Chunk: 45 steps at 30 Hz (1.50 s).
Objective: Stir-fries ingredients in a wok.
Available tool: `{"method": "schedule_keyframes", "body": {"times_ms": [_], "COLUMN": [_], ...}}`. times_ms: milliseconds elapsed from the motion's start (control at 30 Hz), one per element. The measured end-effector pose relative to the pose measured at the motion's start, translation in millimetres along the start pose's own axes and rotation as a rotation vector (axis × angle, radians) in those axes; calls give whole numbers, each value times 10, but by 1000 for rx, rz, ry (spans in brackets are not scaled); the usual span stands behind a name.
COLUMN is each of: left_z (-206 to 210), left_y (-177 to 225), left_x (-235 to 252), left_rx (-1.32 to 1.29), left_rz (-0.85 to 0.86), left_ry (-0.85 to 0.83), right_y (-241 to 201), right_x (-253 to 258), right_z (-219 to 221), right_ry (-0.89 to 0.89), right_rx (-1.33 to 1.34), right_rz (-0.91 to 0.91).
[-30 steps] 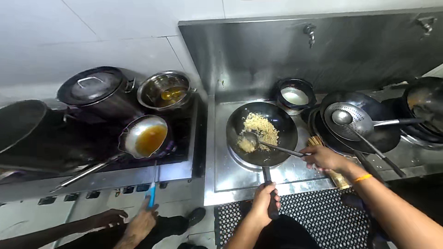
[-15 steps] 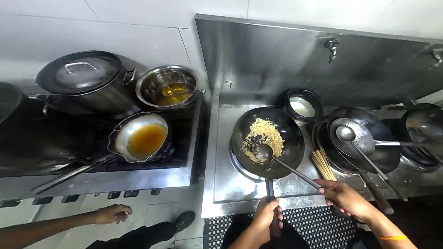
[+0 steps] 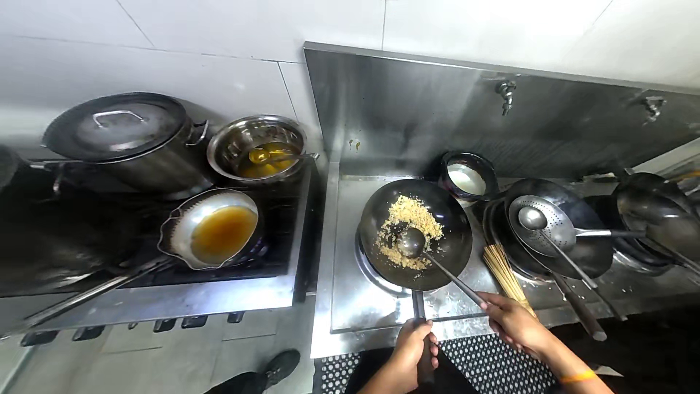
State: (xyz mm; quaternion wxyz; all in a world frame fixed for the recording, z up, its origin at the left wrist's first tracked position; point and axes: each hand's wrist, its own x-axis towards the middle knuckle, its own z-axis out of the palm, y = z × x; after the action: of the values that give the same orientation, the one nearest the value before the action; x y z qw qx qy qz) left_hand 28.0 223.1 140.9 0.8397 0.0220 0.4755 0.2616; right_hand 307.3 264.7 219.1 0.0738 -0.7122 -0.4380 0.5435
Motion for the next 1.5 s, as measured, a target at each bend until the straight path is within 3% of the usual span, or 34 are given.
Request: {"method": "schedule_keyframes", "body": {"times_ms": [100, 200, 367, 500, 700, 767, 833, 933, 1000, 1067, 1167, 1267, 1333, 1400, 1500], "left_z": [20, 4, 2, -8, -10, -7, -7, -70, -51, 138, 623, 812, 650, 461, 695], "left_y": [4, 2, 21, 45, 45, 42, 45, 46, 36, -2, -55, -64, -116, -251, -616], "left_x": [-18, -32, -97, -137, -131, -117, -124, -124, -108, -146, -322, -378, -366, -504, -1307], "left_rx": [15, 17, 28, 12, 32, 35, 34, 31, -19, -98, -168, -128, -94, -118, -73], "left_rz": [8, 32, 20, -1, 3, 1, 0, -7, -23, -50, -61, -8, 36, 62, -12], "left_ry": [12, 9, -15, -9, -6, -4, -9, -50, -34, 35, 10, 9, 11, 28, 81], "right_y": [-84, -153, -356, -364, -412, -509, -624, -938, -1222, -1389, -1259, -897, -822, -779, -638], "right_x": [413, 662, 313, 173, 734, 786, 675, 90, -340, -497, -164, 107, -174, -646, -1156], "right_z": [149, 347, 14, -46, 415, 483, 341, -149, -356, -283, 133, 333, 116, -224, -780], "right_ry": [217, 353, 97, 12, 483, 514, 385, 251, 297, 405, 472, 258, 172, 248, 173], "right_rx": [-153, -48, -232, -249, -337, -503, -699, -996, -1140, -1194, -1060, -811, -803, -856, -729], "right_rz": [-86, -163, -102, -122, -233, -220, -211, -175, -64, 22, -33, -221, -294, -356, -418]}}
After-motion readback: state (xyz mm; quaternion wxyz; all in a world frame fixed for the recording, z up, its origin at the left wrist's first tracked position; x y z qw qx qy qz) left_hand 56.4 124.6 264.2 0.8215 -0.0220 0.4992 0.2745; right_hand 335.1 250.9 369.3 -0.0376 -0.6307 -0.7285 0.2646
